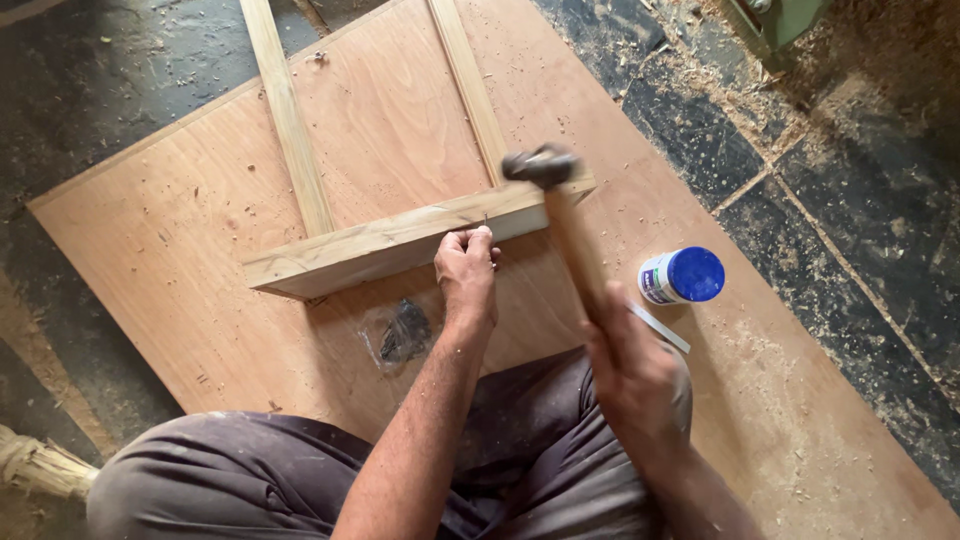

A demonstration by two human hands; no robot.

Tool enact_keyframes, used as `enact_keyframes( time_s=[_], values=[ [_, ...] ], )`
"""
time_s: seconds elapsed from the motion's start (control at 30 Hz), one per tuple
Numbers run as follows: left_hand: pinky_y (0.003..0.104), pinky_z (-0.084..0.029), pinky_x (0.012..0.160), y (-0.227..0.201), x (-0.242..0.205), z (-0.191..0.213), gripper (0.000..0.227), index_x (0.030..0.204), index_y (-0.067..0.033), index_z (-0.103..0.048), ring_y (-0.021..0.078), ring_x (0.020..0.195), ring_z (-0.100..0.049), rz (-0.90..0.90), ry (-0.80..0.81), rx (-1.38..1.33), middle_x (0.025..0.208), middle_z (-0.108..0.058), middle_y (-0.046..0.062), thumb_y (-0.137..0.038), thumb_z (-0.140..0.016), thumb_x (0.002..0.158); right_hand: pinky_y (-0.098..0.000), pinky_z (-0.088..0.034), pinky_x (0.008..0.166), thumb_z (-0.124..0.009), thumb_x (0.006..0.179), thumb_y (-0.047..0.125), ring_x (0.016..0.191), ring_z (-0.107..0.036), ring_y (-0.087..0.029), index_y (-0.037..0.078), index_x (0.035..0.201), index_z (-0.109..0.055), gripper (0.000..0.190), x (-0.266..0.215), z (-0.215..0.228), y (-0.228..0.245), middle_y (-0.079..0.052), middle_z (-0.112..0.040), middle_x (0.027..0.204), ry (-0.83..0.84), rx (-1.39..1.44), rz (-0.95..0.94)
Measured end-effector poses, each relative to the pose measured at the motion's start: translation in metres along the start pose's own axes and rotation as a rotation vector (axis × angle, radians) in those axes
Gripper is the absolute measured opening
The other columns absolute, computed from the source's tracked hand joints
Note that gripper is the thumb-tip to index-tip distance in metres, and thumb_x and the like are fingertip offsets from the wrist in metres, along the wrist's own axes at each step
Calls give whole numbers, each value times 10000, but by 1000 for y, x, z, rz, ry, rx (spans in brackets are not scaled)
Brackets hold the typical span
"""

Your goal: The person applies glue to the edges of a wooden board using a small spatula, aligns it with a frame, and secures it by driving nails into the corners with a hammer.

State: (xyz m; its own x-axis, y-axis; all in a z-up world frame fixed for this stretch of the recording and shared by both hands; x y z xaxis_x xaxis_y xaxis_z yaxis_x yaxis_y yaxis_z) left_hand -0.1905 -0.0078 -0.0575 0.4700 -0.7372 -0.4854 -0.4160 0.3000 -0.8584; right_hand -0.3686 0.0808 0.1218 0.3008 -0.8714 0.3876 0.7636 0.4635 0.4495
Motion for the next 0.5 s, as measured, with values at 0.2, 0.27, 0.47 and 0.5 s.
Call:
enact_keyframes(
  time_s=[0.2,0.27,0.47,0.5],
  values=[
    [269,-483,601,-12,-8,1,182,973,-41,-688,93,667,-592,-17,47,50,779,-694,31,-218,-659,947,-395,-559,765,-662,965,104,882,-702,-302,19,1506,-499,571,3,-15,-26,-220,-727,1099,106,-11,-39],
    [271,-474,612,-19,-16,0,179,984,-34,-685,94,686,-581,-76,127,-11,803,-697,27,-210,-655,961,-348,-562,721,-668,963,141,818,-690,-244,92,1527,-501,590,-3,-14,-39,-181,-715,986,93,225,-327],
    [234,-522,657,-31,-24,53,175,992,-52,-688,67,723,-623,-104,120,51,848,-721,-1,-218,-660,947,-276,-544,586,-670,920,213,571,-618,-115,225,1553,-455,668,-33,-26,-43,-67,-727,755,257,442,-798],
    [242,-491,634,-30,-20,66,175,991,-49,-684,71,704,-582,-99,85,55,826,-685,-4,-218,-666,950,-279,-541,584,-674,920,217,573,-624,-119,232,1551,-463,666,-34,-28,-41,-76,-726,738,275,432,-789]
  ],
)
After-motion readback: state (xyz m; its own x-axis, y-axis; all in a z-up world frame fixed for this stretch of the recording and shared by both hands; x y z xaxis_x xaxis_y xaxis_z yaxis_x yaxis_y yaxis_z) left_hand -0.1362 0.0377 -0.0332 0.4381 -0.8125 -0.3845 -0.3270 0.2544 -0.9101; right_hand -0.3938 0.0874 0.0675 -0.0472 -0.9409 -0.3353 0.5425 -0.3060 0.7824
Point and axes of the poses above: each hand's wrist, its own x-axis towards the middle knuckle, its own z-axis out of the back of the hand, y = z × x, the point moved 6 cm from there along x, towards the middle knuckle
